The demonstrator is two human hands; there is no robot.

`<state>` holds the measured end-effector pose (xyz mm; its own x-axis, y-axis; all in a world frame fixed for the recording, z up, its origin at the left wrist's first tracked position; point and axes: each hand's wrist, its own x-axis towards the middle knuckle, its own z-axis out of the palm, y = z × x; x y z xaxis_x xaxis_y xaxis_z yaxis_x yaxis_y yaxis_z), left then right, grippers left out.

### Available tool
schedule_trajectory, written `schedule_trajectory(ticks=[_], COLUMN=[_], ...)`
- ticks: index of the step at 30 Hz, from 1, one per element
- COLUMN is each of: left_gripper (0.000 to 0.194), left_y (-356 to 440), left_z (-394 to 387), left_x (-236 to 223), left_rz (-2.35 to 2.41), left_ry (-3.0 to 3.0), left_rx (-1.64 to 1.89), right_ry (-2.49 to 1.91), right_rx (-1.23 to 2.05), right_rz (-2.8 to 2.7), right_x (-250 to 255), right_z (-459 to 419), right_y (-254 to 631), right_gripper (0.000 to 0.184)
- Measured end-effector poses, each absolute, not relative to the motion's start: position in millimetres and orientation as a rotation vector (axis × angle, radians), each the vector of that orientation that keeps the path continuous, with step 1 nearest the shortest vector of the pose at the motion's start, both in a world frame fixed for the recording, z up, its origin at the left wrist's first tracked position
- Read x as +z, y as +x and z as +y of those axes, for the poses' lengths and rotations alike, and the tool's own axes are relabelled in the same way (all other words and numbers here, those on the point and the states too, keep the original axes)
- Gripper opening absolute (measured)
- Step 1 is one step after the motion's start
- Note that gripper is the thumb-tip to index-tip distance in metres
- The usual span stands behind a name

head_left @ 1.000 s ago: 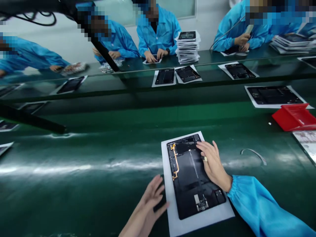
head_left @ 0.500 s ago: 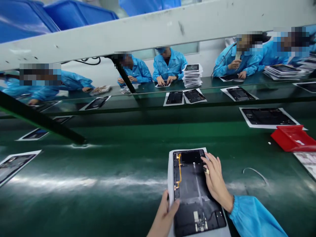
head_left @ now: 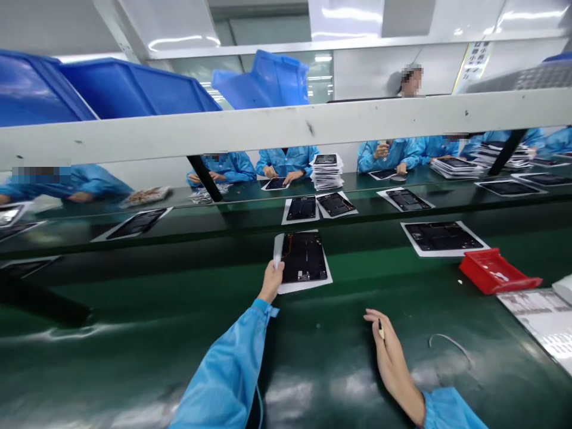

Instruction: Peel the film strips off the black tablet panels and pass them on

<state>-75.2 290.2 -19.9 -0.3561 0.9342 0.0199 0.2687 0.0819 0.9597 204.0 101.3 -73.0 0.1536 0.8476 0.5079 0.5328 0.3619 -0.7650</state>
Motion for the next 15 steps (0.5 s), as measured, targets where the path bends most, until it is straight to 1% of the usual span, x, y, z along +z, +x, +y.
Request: schedule_trajectory(ticks=[3, 4, 6, 8, 9, 12, 15], left_gripper=[0.059, 0.059, 0.050, 0.036, 0.035, 0.047, 0.057], left_y=[-71.4, -65.9, -44.7, -10.3, 9.9, 66.7, 96.1], left_z=[284.6, 274.4, 244.9, 210.1, 193.4, 156.2, 140.3], left_x=[-8.9, -9.1, -18.2, -36.7, -47.2, -69.8, -72.8], left_rz=[1.829, 1.844, 1.789, 1.572, 1.494, 1.336, 1.206], left_ry=[1.295, 1.369, 1.632, 1.955, 2.042, 2.240, 2.363], left_rx=[1.423, 1.470, 1.503, 1.297, 1.159, 0.770, 0.562], right_ry=[-1.328, -1.344, -1.359, -1.336, -1.320, -1.274, -1.232], right_rx=[0.344, 0.351, 0.362, 0.372, 0.372, 0.349, 0.322], right_rz=[-1.503, -1.504, -1.516, -1.536, -1.534, -1.458, -1.377], right_x=[-69.9, -69.2, -70.2, -74.6, -77.2, -77.3, -48.2], right_z=[99.4, 98.2, 96.4, 97.4, 99.4, 110.7, 118.7], right_y=[203.0, 202.4, 201.2, 200.0, 199.3, 196.1, 192.3], right_gripper=[0.027, 0.027, 0.028, 0.028, 0.028, 0.028, 0.029])
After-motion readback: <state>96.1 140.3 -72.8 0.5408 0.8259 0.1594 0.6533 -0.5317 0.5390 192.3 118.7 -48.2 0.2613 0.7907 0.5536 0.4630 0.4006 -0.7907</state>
